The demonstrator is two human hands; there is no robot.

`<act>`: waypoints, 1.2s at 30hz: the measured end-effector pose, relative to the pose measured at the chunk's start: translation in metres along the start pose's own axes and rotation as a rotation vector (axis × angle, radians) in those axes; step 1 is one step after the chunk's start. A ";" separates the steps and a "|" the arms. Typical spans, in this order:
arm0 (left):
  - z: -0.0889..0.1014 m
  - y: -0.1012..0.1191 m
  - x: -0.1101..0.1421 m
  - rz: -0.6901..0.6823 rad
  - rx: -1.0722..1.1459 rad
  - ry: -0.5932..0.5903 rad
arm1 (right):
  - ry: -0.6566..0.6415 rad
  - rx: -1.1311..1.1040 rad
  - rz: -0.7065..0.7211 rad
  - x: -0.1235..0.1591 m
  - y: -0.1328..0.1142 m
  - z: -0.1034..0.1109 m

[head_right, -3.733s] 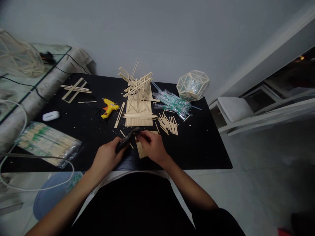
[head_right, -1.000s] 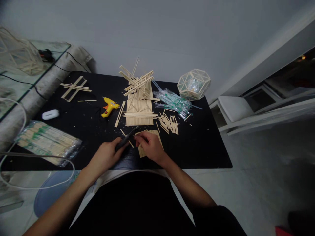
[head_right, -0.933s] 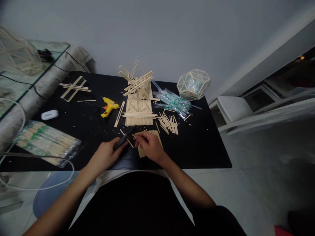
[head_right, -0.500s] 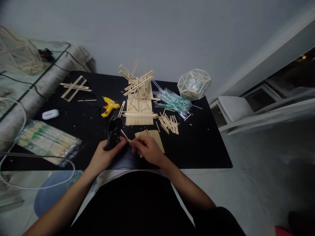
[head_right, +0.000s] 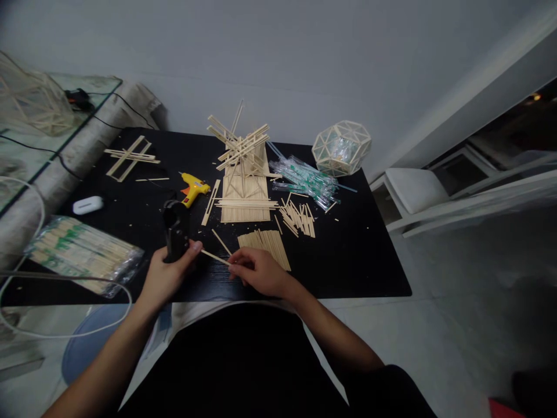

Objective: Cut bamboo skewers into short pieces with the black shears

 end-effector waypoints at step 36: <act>0.009 0.024 -0.002 -0.148 -0.124 0.004 | 0.055 0.064 0.062 -0.047 -0.015 -0.035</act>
Point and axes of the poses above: each hand's wrist, its own x-axis away from the middle knuckle, its own z-axis out of the back of the hand, y = z × x, the point moved 10 cm from there along -x, towards the middle knuckle, and after that the axes turned 3 degrees about x, right-handed, at the moved point
